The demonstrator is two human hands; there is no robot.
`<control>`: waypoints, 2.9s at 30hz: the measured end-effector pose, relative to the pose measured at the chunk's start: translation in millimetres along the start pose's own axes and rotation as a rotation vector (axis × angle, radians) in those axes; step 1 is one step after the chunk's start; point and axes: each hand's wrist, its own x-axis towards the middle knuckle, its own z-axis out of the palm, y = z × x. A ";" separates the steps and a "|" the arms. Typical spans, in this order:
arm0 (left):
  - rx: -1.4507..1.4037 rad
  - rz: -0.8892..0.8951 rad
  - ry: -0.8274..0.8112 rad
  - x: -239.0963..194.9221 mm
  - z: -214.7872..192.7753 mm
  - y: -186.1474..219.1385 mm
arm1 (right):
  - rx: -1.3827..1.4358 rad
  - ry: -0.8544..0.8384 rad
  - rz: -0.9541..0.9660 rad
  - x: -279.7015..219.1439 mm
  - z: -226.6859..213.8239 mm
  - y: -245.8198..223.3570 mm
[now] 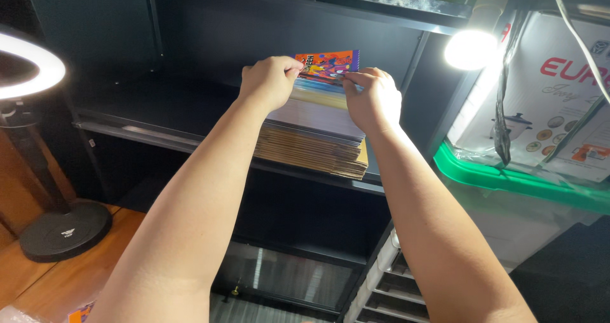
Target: The person sits on the floor and organizes stationery items. They pick up plastic sleeves and small colorful packages from a wooden bench, then place them onto a stack of similar items on a black shelf. The person handles the items one by one, stacking them neatly.
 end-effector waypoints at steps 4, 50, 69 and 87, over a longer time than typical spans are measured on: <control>-0.009 0.014 0.017 2.3 8.9 -6.6 | -0.009 -0.053 -0.008 -0.7 1.1 2.1; 0.272 -0.597 0.240 -564.4 42.2 -277.8 | 0.657 -1.016 -0.409 -383.7 160.9 -232.3; 0.369 -0.630 0.109 -566.8 53.5 -281.9 | 0.676 -0.979 -0.362 -469.9 178.8 -257.0; 0.331 -0.620 0.103 -575.7 69.0 -300.3 | 0.687 -0.971 -0.334 -479.3 198.7 -253.2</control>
